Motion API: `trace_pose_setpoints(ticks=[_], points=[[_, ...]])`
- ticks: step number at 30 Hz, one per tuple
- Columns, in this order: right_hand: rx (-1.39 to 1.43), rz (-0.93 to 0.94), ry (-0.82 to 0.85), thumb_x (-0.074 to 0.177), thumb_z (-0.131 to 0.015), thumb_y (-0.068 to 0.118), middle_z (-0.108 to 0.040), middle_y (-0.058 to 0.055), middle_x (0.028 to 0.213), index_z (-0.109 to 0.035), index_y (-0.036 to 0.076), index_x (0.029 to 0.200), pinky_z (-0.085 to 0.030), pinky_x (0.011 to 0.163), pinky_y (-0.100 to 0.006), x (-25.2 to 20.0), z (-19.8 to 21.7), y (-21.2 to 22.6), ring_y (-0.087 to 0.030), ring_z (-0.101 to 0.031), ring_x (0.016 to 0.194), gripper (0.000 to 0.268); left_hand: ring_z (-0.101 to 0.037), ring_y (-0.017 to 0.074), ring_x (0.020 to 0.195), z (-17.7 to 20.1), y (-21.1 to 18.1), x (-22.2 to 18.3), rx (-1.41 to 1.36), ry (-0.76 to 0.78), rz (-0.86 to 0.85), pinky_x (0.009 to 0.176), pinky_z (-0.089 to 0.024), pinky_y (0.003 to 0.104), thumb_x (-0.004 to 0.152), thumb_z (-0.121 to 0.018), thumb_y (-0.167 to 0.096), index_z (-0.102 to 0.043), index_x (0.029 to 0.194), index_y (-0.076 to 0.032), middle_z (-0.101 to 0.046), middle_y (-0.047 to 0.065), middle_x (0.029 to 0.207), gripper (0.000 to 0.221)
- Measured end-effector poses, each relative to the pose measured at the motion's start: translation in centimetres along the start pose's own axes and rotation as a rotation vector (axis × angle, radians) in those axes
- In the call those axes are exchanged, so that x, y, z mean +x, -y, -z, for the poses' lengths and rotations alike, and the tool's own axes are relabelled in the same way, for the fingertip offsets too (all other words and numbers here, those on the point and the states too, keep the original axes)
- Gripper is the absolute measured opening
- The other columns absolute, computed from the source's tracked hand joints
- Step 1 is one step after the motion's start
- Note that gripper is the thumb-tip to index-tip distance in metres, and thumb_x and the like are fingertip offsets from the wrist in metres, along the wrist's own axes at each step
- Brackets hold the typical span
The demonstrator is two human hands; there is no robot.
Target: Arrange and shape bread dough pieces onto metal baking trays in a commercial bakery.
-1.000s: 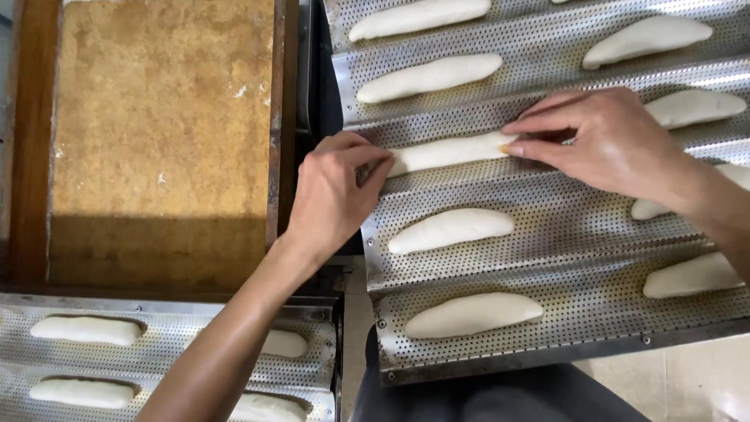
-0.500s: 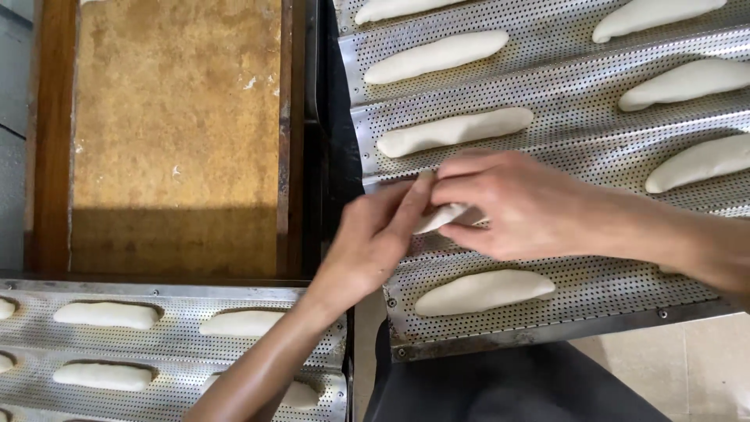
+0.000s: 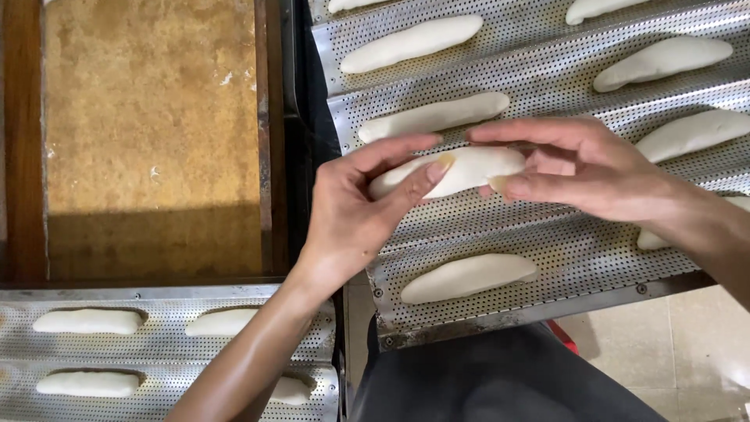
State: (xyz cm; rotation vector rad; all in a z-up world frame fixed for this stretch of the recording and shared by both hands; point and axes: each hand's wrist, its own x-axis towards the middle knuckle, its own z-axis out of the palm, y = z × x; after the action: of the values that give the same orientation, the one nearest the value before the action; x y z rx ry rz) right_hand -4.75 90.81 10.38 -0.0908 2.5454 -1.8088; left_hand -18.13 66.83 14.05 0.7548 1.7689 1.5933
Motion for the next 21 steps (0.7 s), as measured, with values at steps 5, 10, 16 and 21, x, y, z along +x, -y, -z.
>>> trace_pose_setpoints(ticks=[5,10,16,21], points=[[-0.064,-0.373,-0.094,0.089,-0.073,0.022,-0.084,-0.006,0.098,-0.073,0.014,0.129,-0.057,0.055,-0.028,-0.9,0.6,-0.5,-0.014,-0.081,0.077,0.041,-0.074,0.0069,0.079,1.2,1.9,-0.4,0.037,0.036,0.061,0.067,-0.062,0.021,0.091,-0.077,-0.017,-0.076,0.119,-0.001,-0.081,0.011,0.097,0.032],[-0.158,-0.328,-0.130,0.089,-0.069,0.019,-0.082,-0.006,0.094,-0.075,0.013,0.121,-0.063,0.062,-0.021,-2.2,1.4,-1.3,-0.011,-0.080,0.079,0.032,-0.076,0.0090,0.085,2.6,2.5,-0.9,-0.089,0.020,0.242,0.077,-0.065,0.024,0.090,-0.080,-0.018,-0.078,0.114,-0.001,-0.082,0.010,0.099,0.029],[-0.629,-0.363,-0.124,0.086,-0.078,0.029,-0.081,-0.005,0.091,-0.079,0.017,0.114,-0.053,0.045,-0.029,-2.7,1.4,0.7,-0.015,-0.069,0.055,0.030,-0.061,0.0172,0.061,2.8,0.8,-1.7,0.485,-0.010,0.375,0.051,-0.044,0.033,0.094,-0.079,-0.021,-0.083,0.117,-0.013,-0.081,0.014,0.081,0.025],[-0.810,-0.089,-0.146,0.087,-0.078,0.031,-0.078,-0.007,0.104,-0.080,0.013,0.109,-0.055,0.047,-0.024,-3.7,1.9,-1.7,-0.013,-0.068,0.057,0.028,-0.071,0.0154,0.067,1.5,3.1,-2.5,0.752,-0.184,-0.210,0.052,-0.059,0.024,0.088,-0.084,-0.017,-0.080,0.102,-0.003,-0.077,0.016,0.097,0.020]])
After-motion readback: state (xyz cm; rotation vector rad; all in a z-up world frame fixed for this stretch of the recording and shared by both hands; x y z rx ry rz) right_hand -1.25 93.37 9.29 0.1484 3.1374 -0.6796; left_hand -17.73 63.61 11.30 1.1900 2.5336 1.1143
